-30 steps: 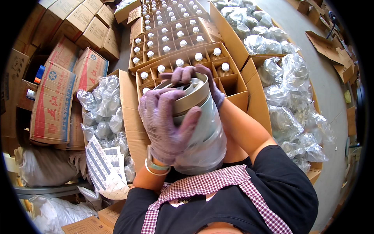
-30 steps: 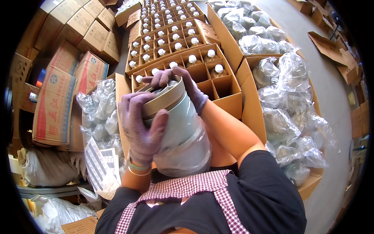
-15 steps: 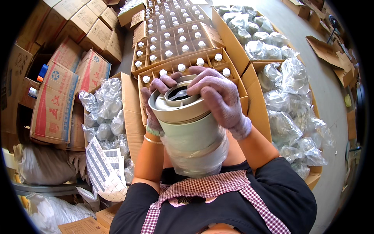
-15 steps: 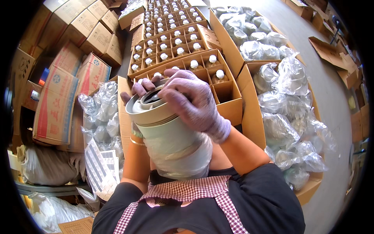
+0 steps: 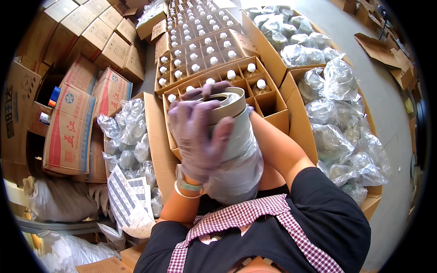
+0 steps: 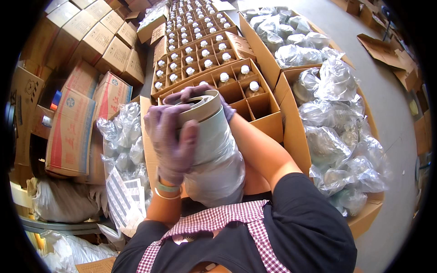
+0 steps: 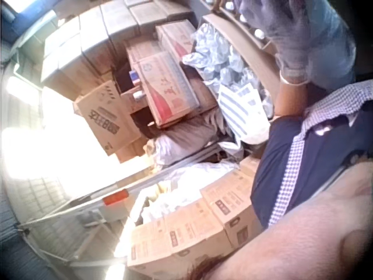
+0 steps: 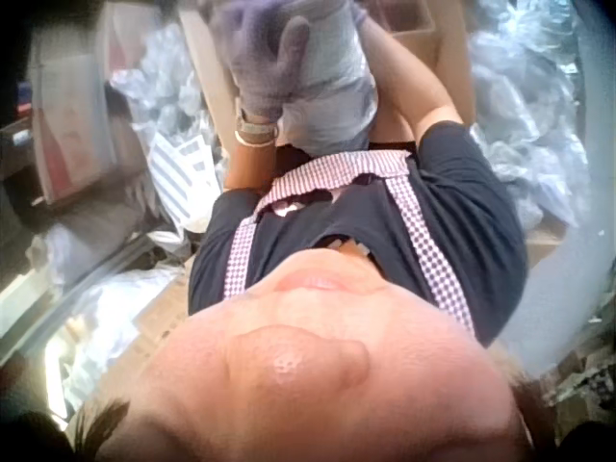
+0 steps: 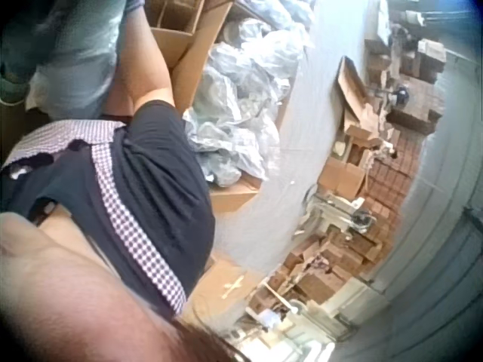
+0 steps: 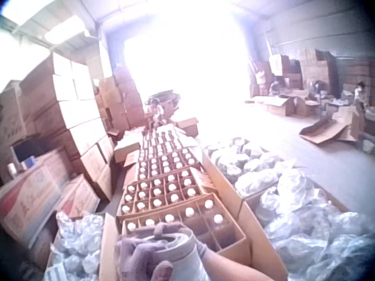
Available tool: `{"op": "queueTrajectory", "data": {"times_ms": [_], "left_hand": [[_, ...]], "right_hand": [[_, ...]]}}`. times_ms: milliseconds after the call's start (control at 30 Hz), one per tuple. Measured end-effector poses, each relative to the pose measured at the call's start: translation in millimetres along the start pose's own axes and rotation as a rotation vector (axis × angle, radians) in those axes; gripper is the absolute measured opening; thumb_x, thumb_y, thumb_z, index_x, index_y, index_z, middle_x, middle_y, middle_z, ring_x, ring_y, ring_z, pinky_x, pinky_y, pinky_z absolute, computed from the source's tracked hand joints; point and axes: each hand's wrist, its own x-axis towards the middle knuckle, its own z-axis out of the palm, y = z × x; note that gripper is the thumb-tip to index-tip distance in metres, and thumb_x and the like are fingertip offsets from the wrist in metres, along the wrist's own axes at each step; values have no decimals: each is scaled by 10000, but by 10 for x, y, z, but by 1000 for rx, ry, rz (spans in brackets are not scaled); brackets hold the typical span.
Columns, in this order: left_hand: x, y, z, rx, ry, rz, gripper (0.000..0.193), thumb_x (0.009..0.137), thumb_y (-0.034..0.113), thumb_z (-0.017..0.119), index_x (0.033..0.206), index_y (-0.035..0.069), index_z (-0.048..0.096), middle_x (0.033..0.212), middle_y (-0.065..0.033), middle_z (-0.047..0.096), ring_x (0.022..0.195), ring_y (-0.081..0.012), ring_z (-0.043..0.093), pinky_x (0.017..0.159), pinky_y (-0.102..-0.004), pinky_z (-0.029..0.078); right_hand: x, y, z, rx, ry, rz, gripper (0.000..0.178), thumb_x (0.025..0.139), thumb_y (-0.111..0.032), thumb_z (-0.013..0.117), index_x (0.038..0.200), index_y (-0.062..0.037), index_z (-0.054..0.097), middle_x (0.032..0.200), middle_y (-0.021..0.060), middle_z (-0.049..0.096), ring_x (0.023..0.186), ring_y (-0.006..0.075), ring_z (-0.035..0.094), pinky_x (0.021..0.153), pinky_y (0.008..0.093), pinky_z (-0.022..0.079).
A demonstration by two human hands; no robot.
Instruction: The person assembles thermos bottles by placing inner components and lids into the outer casing by hand, then places the assembled units into plastic bags.
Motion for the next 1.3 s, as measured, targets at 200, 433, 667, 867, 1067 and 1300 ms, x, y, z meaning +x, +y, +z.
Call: {"op": "queueTrajectory", "data": {"times_ms": [200,433,667,867,1067,1300], "left_hand": [[-220,-932,554,-1828,56,-506,576,1099,478,384,765,57,592,1104,-145,611,1175,-307,544,1105,-486,407],[115,-739,953,-2395,-86,-592,366,1026,403,486,814,105,493,928,-93,537,1251,-348,490,1183,-491,314],[-246,-979,725,-1331,-43,-320,590,1073,576,354,859,54,523,947,-95,569,1011,-226,537,1143,-438,339],[18,43,183,47,-102,-84,415,966,471,627,1010,59,613,947,-105,556,917,-277,544,878,-429,398],[14,-611,219,-645,-54,-119,521,1010,532,540,1043,20,632,1091,-130,634,1070,-252,607,1051,-412,430],[-11,-880,736,-1227,203,-299,364,1050,298,482,1271,19,558,1215,-84,619,1168,-210,607,1097,-390,460]], "right_hand": [[-224,-347,1088,-1200,573,-229,456,1098,-321,433,968,26,699,986,125,679,942,235,621,929,387,471],[-93,-378,1494,-1965,384,-356,214,899,-244,718,949,-36,711,889,116,621,880,288,603,839,385,463],[-459,-515,630,-1137,399,-246,418,1015,-400,576,844,-31,674,893,76,630,977,219,618,1180,492,330],[-158,38,-277,318,172,-209,414,1030,-276,487,640,-150,545,729,10,565,894,183,594,1163,441,387],[-152,-425,116,-367,291,-182,311,946,-309,683,729,-95,617,799,60,607,938,229,588,1080,442,422],[161,-343,1536,-1960,163,-432,417,814,-295,831,1118,-44,695,1079,100,668,1092,313,655,1006,398,482]]}}
